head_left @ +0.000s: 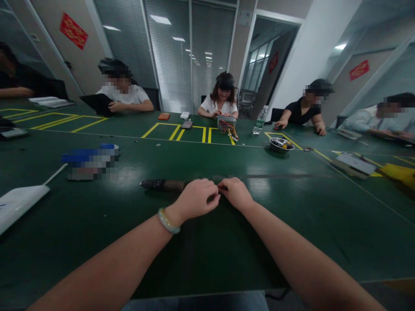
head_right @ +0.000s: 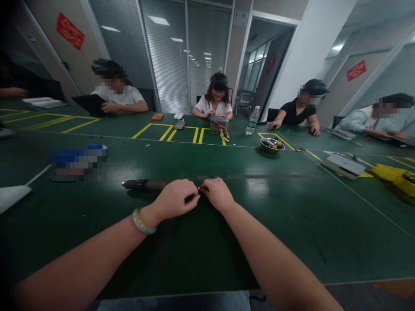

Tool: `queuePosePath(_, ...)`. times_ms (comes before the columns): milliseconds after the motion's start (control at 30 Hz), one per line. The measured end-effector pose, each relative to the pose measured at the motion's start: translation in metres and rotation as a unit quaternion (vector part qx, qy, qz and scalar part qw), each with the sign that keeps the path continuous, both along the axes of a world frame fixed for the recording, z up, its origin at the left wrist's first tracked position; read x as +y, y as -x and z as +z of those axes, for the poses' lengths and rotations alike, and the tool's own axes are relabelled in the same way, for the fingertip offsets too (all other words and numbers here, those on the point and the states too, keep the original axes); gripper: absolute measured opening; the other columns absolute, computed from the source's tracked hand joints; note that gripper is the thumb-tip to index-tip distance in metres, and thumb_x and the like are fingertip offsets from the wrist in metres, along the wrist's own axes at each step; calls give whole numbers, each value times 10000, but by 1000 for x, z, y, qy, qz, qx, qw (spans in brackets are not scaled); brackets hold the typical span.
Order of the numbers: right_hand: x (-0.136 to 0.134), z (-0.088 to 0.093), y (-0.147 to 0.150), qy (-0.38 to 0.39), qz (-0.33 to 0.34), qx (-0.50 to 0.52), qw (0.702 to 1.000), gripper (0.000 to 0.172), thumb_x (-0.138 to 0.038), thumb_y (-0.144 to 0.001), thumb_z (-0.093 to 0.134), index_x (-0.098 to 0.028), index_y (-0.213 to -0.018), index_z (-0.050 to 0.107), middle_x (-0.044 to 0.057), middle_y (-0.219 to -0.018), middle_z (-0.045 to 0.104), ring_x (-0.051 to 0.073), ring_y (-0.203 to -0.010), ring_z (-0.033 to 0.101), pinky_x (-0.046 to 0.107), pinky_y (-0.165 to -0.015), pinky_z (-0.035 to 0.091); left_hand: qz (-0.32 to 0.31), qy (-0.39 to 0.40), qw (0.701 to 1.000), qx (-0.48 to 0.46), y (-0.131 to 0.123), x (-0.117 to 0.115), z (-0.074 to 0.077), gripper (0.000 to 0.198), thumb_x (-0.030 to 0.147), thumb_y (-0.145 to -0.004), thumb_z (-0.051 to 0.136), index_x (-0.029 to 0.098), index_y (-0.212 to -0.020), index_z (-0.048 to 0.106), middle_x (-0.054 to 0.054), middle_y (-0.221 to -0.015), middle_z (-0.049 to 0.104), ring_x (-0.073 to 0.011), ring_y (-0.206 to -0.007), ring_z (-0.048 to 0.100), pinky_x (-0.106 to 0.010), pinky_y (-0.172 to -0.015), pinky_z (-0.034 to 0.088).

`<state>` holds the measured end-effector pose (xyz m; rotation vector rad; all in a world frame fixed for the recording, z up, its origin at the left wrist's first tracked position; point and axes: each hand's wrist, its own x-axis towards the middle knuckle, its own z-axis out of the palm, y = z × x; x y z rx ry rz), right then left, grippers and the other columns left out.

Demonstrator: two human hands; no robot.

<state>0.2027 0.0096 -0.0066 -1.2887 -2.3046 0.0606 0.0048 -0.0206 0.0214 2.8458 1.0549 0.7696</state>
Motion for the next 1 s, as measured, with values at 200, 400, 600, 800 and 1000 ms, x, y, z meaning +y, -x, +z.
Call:
queuePosePath(200,5,-1,2,-15,24,-20,999,65,-176,-842,716,-183,-838,651,8,-853,676,167,-856,606,291,-841,406,-145,113,978,99,12,-4,-6,226,307,-876,552,189,-685,567,31,-631,571,-100,-558,512,-243,-577,370)
queuePosePath(400,5,7,-43,8,-27,-46,999,18,-188,-867,671,-199,-877,661,19,-908,676,186,-890,608,319,-847,424,-133,151,977,74,22,2,-7,178,326,-876,577,192,-760,595,23,-719,586,-103,-617,532,-231,-584,373)
queuePosePath(600,-25,11,-186,64,-226,-71,969,105,-278,-882,601,-236,-929,684,82,-961,672,240,-904,623,352,-781,443,-110,167,978,61,24,7,-8,196,359,-889,564,202,-777,600,28,-720,585,-108,-620,530,-234,-583,363)
queuePosePath(800,-84,3,-346,105,-444,-58,888,147,-391,-813,600,-274,-883,657,152,-859,656,263,-696,628,403,-644,415,-103,161,979,69,19,7,-8,232,384,-897,537,203,-771,608,23,-698,584,-112,-609,534,-239,-579,363)
queuePosePath(1000,-122,-8,-422,37,-525,6,850,346,-597,-682,518,-264,-621,592,183,-664,567,388,-727,631,561,-670,388,-106,146,982,63,19,8,-10,227,371,-898,536,206,-758,603,32,-681,584,-108,-598,532,-238,-574,356)
